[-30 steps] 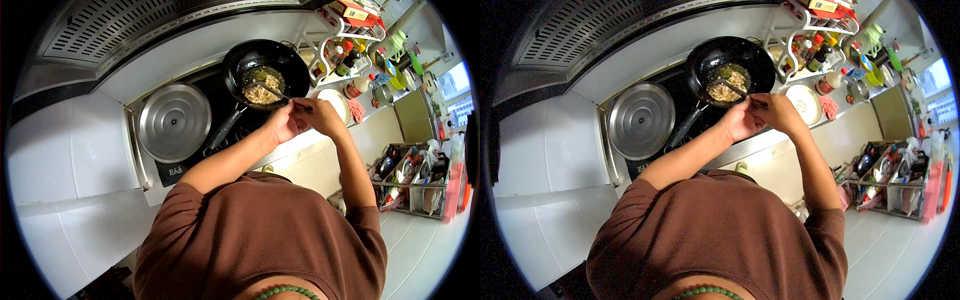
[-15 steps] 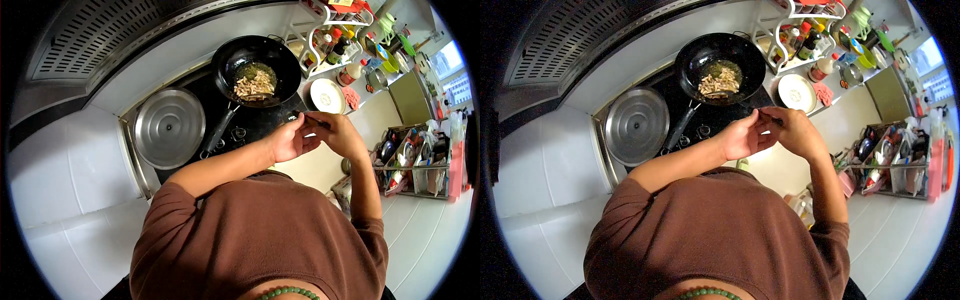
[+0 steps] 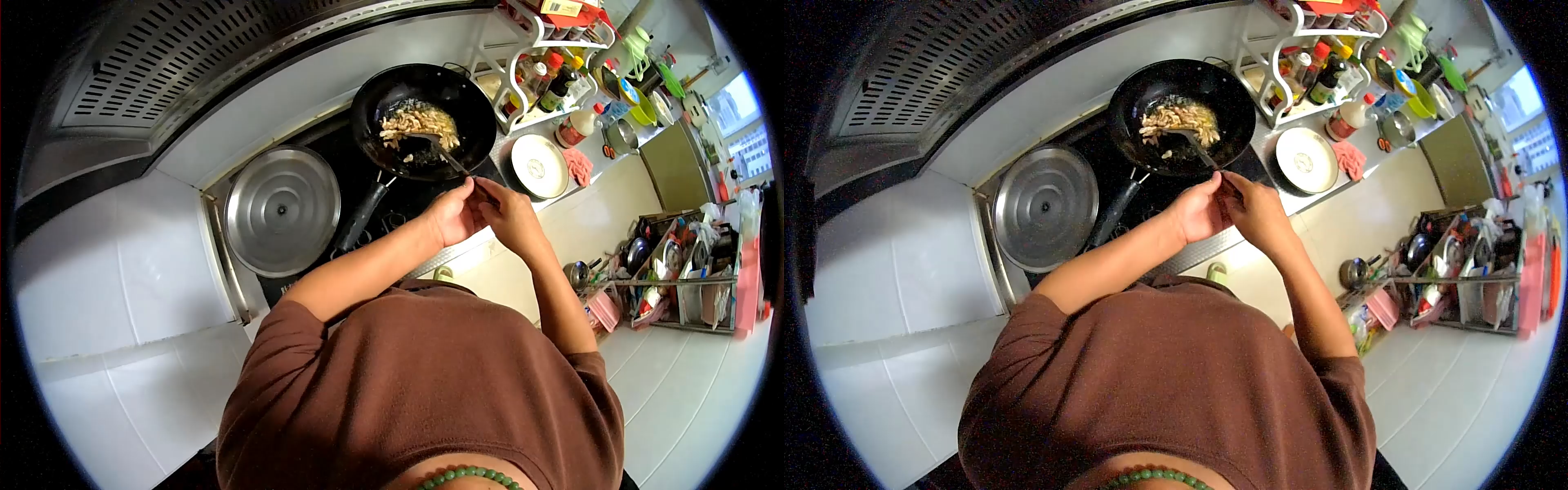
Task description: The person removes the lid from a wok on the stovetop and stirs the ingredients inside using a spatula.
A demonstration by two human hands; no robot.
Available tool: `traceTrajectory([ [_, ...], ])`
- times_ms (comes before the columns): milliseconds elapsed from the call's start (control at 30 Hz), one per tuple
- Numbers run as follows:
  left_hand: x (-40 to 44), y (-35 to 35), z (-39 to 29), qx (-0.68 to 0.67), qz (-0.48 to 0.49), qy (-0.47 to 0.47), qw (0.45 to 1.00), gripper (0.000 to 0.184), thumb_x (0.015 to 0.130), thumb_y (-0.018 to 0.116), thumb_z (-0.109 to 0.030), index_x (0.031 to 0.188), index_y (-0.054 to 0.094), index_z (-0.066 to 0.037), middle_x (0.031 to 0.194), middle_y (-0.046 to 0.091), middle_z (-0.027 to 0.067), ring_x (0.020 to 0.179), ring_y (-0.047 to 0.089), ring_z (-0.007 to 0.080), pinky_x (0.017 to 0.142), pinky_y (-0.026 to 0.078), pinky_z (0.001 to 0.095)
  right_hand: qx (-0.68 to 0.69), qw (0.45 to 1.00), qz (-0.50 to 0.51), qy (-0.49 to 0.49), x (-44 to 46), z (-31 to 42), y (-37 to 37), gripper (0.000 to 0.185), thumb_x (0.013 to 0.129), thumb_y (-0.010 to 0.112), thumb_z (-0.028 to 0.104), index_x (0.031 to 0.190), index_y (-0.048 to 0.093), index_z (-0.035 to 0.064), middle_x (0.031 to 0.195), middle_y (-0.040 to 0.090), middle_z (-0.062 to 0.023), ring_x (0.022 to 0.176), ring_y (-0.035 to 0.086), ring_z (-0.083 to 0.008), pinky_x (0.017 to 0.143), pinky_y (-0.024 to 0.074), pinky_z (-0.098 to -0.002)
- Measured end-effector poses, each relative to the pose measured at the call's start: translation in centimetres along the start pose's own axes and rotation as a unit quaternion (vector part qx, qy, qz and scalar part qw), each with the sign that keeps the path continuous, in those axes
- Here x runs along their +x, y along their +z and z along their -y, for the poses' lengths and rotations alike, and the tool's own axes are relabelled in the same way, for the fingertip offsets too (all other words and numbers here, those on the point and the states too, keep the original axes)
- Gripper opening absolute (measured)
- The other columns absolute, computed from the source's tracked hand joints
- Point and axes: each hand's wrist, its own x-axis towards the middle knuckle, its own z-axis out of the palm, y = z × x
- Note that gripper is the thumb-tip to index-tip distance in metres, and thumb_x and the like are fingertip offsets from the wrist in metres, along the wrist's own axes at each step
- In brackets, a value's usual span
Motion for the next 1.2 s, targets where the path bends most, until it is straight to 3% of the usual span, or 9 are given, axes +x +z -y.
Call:
traceTrajectory([
  [167, 0.7, 0.1, -0.8, 0.000, 0.066, 0.037, 0.997, 0.033, 0.095, 0.038, -0.040, 0.103, 0.054, -0.012, 0.099, 0.059, 0.0020, 0.093, 0.056, 0.0198, 0.086, 0.045, 0.0354, 0.027, 0.999, -0.041, -0.017, 0.6, -0.2, 0.1, 0.040, 0.074, 0.058, 0.007, 0.114, 0.057, 0.0041, 0.089, 0.062, -0.0228, 0.083, 0.060, -0.0388, 0.074, 0.0479, -0.0425],
  [267, 1.8, -0.2, -2.4, 0.014, -0.002, 0.066, 0.998, 0.040, 0.096, 0.034, -0.041, 0.110, 0.054, -0.010, 0.111, 0.059, 0.0047, 0.105, 0.054, 0.0205, 0.092, 0.043, 0.0365, -0.039, 0.996, -0.059, -0.046, 2.5, -0.9, 1.4, 0.037, 0.076, 0.057, 0.011, 0.112, 0.057, 0.0051, 0.089, 0.062, -0.0220, 0.081, 0.060, -0.0384, 0.072, 0.0481, -0.0436],
  [467, 2.1, -1.4, -2.4, -0.002, -0.061, 0.053, 0.997, 0.038, 0.097, 0.030, -0.038, 0.108, 0.054, -0.010, 0.111, 0.059, 0.0036, 0.103, 0.055, 0.0206, 0.093, 0.042, 0.0381, -0.079, 0.995, -0.041, -0.037, 2.4, -1.8, 2.8, 0.031, 0.081, 0.057, 0.016, 0.111, 0.059, 0.0074, 0.083, 0.062, -0.0222, 0.075, 0.060, -0.0388, 0.069, 0.0487, -0.0452],
  [700, -1.9, -1.0, 1.6, -0.016, 0.025, -0.022, 0.999, 0.031, 0.097, 0.034, -0.036, 0.103, 0.054, -0.012, 0.101, 0.059, 0.0033, 0.095, 0.054, 0.0200, 0.093, 0.041, 0.0376, -0.024, 0.999, 0.010, -0.022, -2.7, -0.2, 0.4, 0.037, 0.078, 0.057, 0.009, 0.115, 0.056, 0.0052, 0.086, 0.062, -0.0208, 0.080, 0.060, -0.0373, 0.072, 0.0492, -0.0414],
  [933, -3.9, -0.3, 2.8, -0.013, 0.036, -0.031, 0.999, 0.033, 0.097, 0.033, -0.036, 0.108, 0.052, -0.011, 0.106, 0.057, 0.0038, 0.101, 0.052, 0.0201, 0.094, 0.040, 0.0373, -0.035, 0.999, 0.015, -0.022, -4.2, 1.6, -0.4, 0.039, 0.076, 0.058, 0.005, 0.115, 0.055, 0.0046, 0.082, 0.062, -0.0211, 0.076, 0.060, -0.0365, 0.070, 0.0494, -0.0416],
  [1067, -2.4, -1.2, 2.3, -0.019, -0.019, -0.014, 1.000, 0.035, 0.097, 0.033, -0.037, 0.110, 0.052, -0.010, 0.106, 0.057, 0.0046, 0.101, 0.052, 0.0205, 0.094, 0.040, 0.0368, -0.060, 0.998, 0.016, 0.013, -3.2, 0.4, 1.5, 0.040, 0.075, 0.059, 0.006, 0.115, 0.056, 0.0057, 0.082, 0.062, -0.0210, 0.075, 0.060, -0.0361, 0.069, 0.0493, -0.0413],
  [1200, -2.1, -0.8, 1.1, 0.014, -0.020, 0.001, 1.000, 0.034, 0.096, 0.035, -0.039, 0.104, 0.053, -0.010, 0.101, 0.058, 0.0041, 0.096, 0.055, 0.0203, 0.091, 0.042, 0.0364, -0.020, 1.000, -0.007, 0.008, -2.4, -0.1, 1.6, 0.039, 0.075, 0.059, 0.007, 0.114, 0.057, 0.0049, 0.083, 0.062, -0.0202, 0.075, 0.060, -0.0364, 0.068, 0.0490, -0.0415],
])
